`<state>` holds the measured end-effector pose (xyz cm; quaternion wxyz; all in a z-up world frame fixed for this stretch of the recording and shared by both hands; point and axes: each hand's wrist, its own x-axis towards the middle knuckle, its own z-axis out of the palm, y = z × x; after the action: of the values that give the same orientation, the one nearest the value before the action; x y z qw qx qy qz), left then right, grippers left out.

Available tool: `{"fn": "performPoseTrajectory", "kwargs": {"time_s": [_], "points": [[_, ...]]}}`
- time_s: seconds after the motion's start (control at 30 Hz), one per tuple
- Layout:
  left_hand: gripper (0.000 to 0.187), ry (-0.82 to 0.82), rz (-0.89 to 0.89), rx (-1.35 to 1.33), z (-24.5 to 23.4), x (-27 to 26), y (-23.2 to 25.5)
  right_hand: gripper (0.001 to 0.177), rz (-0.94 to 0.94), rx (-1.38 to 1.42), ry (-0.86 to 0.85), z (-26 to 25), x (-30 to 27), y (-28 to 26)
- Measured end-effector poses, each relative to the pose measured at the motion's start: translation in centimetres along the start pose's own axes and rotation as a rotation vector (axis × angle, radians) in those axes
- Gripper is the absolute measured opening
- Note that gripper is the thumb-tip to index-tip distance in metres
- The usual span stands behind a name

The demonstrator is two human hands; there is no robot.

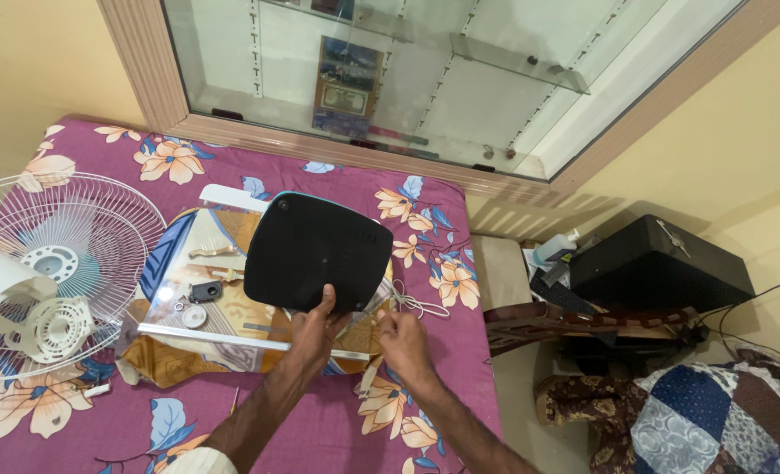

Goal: The person assembles an electric fan on a table. They handle the fan motor housing, attach the black rear cover, and use a screwdriver to secure screws. The fan cage and blades remain disassembled on the table.

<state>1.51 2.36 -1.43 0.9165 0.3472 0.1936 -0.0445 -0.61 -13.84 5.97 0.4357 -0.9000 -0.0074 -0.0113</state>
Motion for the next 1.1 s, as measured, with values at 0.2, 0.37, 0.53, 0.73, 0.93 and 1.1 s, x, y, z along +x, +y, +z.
{"fn": "performPoseTrajectory", "kwargs": {"time_s": [0.2, 0.37, 0.53, 0.73, 0.93, 1.1], "points": [[0.082, -0.003, -0.002, 0.001, 0.2, 0.1, -0.1, 0.035, 0.502, 0.453, -0.127, 0.2, -0.1, -0.1], [0.082, 0.005, -0.004, 0.010, 0.3, 0.2, -0.2, 0.033, 0.682, 0.698, -0.135, 0.7, 0.5, 1.4], [0.082, 0.004, 0.008, 0.018, 0.6, 0.2, -0.1, 0.035, 0.909, 0.969, -0.186, 1.9, 1.8, 4.8], [0.080, 0.003, 0.020, -0.018, 0.8, 0.0, 0.3, 0.037, 0.994, 1.183, -0.266, 2.2, 2.3, 6.3], [0.079, 0.010, 0.023, 0.019, 0.5, -0.3, 1.2, 0.036, 0.893, 1.120, -0.369, 0.9, -0.3, 4.2], [0.072, -0.002, 0.026, -0.048, 0.0, -0.2, 1.2, 0.039, 0.714, 0.996, -0.381, -0.5, -1.8, 3.3]]}}
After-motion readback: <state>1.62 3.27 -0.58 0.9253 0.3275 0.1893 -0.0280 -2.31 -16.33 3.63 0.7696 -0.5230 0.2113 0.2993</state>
